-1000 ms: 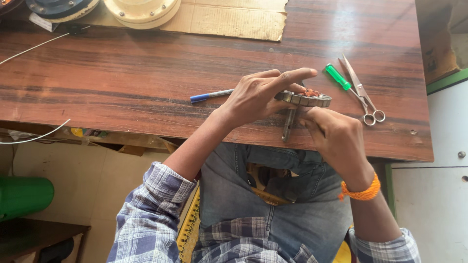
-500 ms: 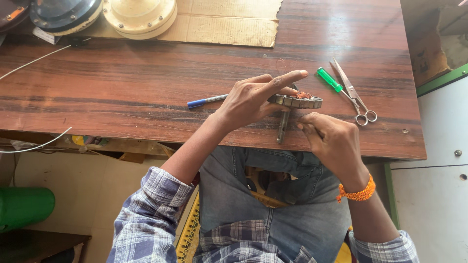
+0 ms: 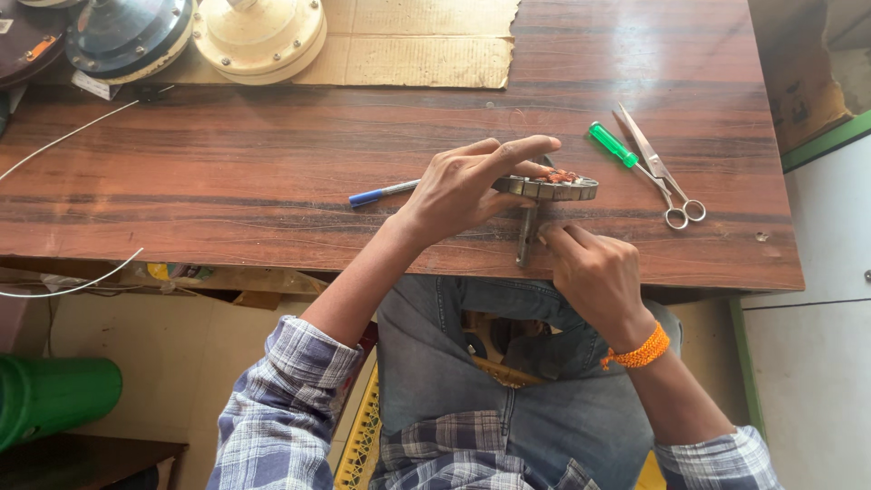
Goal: The person sits at a workbench and winds copper wire by hand around the slots of a motor armature clamped in a holder, pressing and threading the wire into place with both fingers. They occasionally reposition the armature and reach for a green-handled tool while continuing to seat the wire windings.
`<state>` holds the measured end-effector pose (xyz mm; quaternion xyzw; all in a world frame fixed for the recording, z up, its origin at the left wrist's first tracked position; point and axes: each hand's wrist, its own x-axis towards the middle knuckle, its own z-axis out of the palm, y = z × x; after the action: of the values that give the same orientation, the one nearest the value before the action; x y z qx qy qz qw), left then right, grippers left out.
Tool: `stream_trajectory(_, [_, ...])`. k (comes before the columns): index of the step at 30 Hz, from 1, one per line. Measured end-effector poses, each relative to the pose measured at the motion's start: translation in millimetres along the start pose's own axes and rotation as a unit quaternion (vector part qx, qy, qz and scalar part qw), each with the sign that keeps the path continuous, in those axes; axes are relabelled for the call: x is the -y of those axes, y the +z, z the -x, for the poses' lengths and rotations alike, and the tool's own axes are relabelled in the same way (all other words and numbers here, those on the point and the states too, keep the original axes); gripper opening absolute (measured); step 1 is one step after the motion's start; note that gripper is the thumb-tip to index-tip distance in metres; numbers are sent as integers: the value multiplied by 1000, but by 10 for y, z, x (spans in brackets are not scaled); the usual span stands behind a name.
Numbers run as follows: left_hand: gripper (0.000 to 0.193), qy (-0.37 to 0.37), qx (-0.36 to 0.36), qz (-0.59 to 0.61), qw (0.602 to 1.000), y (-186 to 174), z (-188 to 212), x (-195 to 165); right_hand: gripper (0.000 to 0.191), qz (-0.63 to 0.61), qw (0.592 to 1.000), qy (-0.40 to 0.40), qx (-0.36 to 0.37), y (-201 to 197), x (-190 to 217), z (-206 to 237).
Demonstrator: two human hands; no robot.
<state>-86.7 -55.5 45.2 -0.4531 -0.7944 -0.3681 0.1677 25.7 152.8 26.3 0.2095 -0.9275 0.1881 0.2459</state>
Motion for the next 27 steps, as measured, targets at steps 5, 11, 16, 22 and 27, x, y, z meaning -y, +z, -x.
stream_trajectory(5, [67, 89, 10, -88, 992, 12, 24, 11, 16, -1, 1000, 0, 2, 72, -82, 24])
stream_trajectory(11, [49, 158, 27, -208, 965, 56, 187, 74, 23, -5, 1000, -19, 14, 44, -52, 65])
stream_trajectory(16, [19, 219, -47, -261, 939, 222, 279, 113, 18, 28, 999, -15, 43, -133, 75, -7])
stream_trajectory(22, [14, 95, -137, -148, 975, 323, 446, -24, 13, 28, 999, -17, -8, -597, 276, -146])
stream_trajectory(27, [13, -157, -274, 9, 949, 586, 464, -445, 9, -51, 998, 21, -31, -722, 304, -421])
